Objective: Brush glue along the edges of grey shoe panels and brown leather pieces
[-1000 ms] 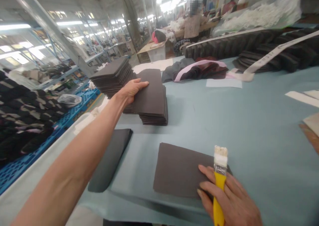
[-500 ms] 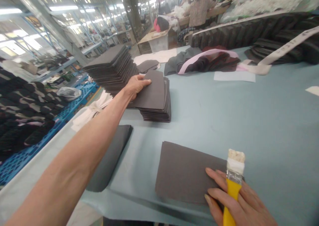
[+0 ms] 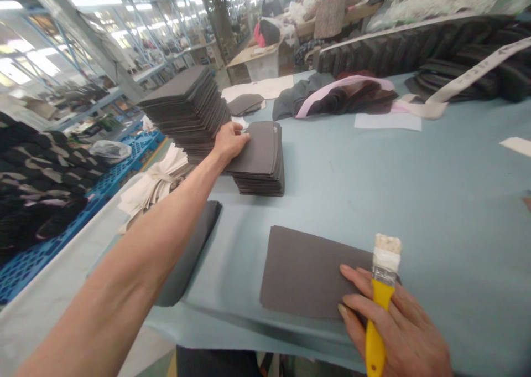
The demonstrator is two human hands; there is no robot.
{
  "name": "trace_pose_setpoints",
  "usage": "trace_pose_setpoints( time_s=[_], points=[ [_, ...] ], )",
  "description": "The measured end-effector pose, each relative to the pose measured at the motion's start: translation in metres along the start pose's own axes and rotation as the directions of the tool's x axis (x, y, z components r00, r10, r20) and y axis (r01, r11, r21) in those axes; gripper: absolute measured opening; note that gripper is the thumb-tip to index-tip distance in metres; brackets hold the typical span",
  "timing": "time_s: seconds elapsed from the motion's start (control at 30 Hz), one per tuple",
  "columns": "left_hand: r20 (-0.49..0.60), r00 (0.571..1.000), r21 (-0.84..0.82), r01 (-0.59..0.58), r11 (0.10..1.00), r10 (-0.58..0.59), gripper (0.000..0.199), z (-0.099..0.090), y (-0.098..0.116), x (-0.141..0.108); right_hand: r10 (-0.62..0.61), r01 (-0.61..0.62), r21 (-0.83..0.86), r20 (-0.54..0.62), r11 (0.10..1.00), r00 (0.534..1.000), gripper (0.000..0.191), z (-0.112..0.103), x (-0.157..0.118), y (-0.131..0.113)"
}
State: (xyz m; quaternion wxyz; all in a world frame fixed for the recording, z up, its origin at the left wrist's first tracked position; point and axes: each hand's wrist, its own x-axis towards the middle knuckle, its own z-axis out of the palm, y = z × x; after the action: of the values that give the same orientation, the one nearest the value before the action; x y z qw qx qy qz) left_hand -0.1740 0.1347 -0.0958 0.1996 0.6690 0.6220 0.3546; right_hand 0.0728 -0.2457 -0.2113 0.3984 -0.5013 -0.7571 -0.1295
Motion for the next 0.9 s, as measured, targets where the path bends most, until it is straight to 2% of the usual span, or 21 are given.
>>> trace_pose_setpoints(
  time_s=[0.1,0.2,0.3,0.37,0.4,0.47,0.53,0.67,0.77,0.9],
  points=[
    [0.0,0.999,0.051,-0.052,0.997,0.053,0.042,-0.009,0.008,-0.011,0.008,-0.008,-0.018,0.008,1.0,1.0,0.009,-0.001,0.002,-0.001],
    [-0.008,0.992,0.067,-0.121,0.99,0.122,0.04,-0.022,0.02,-0.034,0.025,-0.025,-0.013,0.008,1.0,1.0,0.013,-0.004,0.005,-0.003],
    [-0.004,0.979,0.041,-0.204,0.978,0.204,0.042,-0.038,0.026,-0.078,0.041,-0.04,-0.019,0.025,0.999,0.999,0.013,-0.007,0.006,-0.004],
    [-0.006,0.945,-0.022,-0.326,0.945,0.326,0.043,-0.049,0.023,-0.118,0.033,-0.032,-0.034,0.042,0.999,0.999,0.014,-0.008,0.006,-0.004],
    [0.012,0.939,-0.07,-0.343,0.937,0.345,0.043,-0.054,0.02,-0.141,0.027,-0.025,-0.039,0.05,0.999,0.998,0.015,-0.008,0.006,-0.003],
    [0.023,0.952,-0.117,-0.302,0.946,0.306,0.042,-0.061,0.009,-0.188,0.014,-0.013,-0.035,0.05,0.999,0.999,0.014,-0.008,0.006,-0.002],
    [0.026,0.976,-0.11,-0.21,0.971,0.214,0.042,-0.065,-0.005,-0.232,0.004,-0.003,-0.021,0.046,1.0,0.999,0.012,-0.009,0.006,0.0],
    [0.086,0.993,-0.119,-0.076,0.99,0.087,0.042,-0.064,-0.033,-0.301,-0.023,0.024,-0.017,0.05,1.0,0.998,0.008,-0.01,0.008,0.001],
    [0.143,0.99,-0.149,0.007,0.989,0.015,0.042,-0.056,-0.046,-0.333,-0.043,0.044,-0.023,0.048,0.999,0.998,0.004,-0.011,0.009,0.002],
    [0.129,0.992,-0.149,0.006,0.989,0.013,0.037,-0.048,-0.055,-0.352,-0.074,0.076,-0.039,0.045,0.996,0.996,0.004,-0.013,0.013,0.004]
  ],
)
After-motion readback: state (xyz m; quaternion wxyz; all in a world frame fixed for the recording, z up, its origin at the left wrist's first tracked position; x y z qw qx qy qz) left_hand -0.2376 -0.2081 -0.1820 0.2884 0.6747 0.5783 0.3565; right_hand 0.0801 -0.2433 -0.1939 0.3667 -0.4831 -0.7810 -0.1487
